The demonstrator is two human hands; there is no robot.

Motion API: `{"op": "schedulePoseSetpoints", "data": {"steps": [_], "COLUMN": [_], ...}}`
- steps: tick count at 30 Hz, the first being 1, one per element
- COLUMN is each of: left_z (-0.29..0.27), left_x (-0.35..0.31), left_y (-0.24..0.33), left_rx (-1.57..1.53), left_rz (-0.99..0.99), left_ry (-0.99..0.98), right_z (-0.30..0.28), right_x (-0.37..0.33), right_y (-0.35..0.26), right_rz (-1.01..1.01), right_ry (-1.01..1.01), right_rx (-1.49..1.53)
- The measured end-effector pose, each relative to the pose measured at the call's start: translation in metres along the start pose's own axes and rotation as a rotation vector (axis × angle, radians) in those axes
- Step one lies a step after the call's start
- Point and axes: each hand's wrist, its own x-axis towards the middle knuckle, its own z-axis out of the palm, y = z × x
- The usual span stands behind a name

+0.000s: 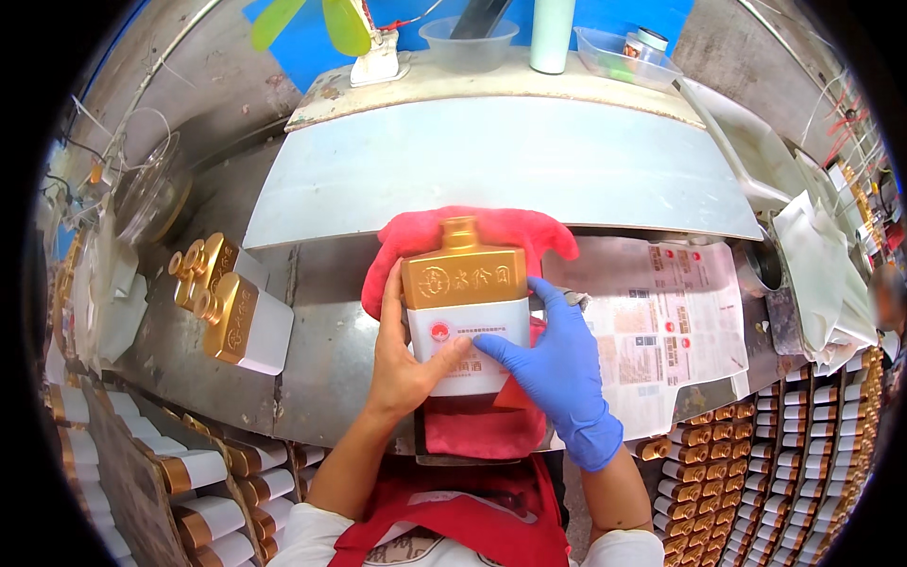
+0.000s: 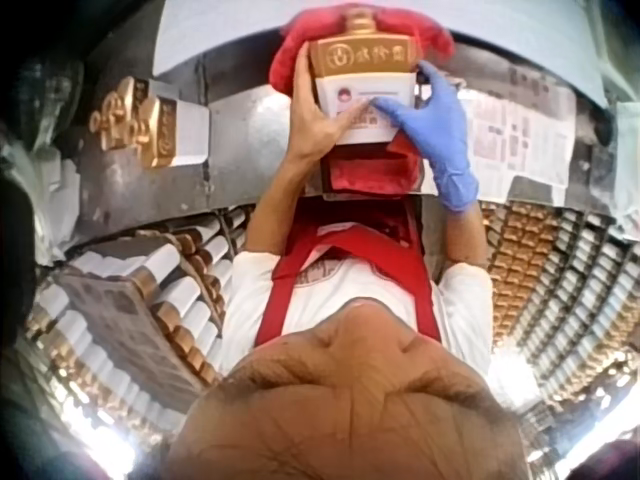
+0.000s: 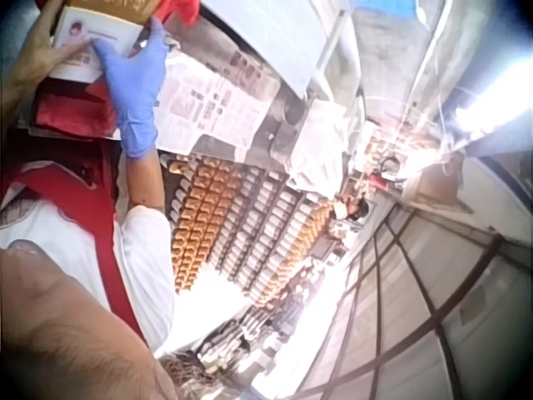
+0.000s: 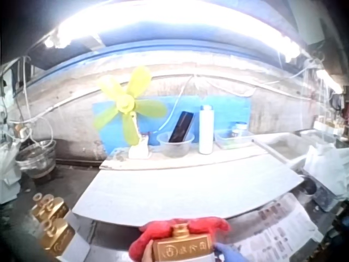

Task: The person applies labels to gold-colored bottles using a red cloth to hold the bottle and a small orange tool to smooth the label. They repeatedly pick up bottles, apply labels, and place them on a nearby rack.

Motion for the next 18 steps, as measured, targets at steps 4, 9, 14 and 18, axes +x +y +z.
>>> {"op": "schedulePoseSetpoints", "data": {"steps": [4, 9, 14, 18], "left_z": [0.003, 0.004, -0.004, -0.011], "left_x": [0.000, 0.002, 0.000, 0.003], "left_y": [0.003, -0.003, 0.006, 0.007], "left_rx": [-0.085, -0.069, -0.107, -0.134], "left_rz": [-0.021, 0.021, -0.029, -0.028], "left_ry": [0.018, 0.031, -0.053, -0.127], "right_z": [0.002, 0.005, 0.000, -0.001], "right_x": [0.001, 0.002, -0.003, -0.006], "right_y": [0.003, 0.009, 0.010, 0.023], "right_rz": [-0.017, -0.043, -0.025, -0.118], "right_ry": [0.023, 0.058, 0.009, -0.017], "right_rx": [0.014, -0.021, 0.055, -0.119]}}
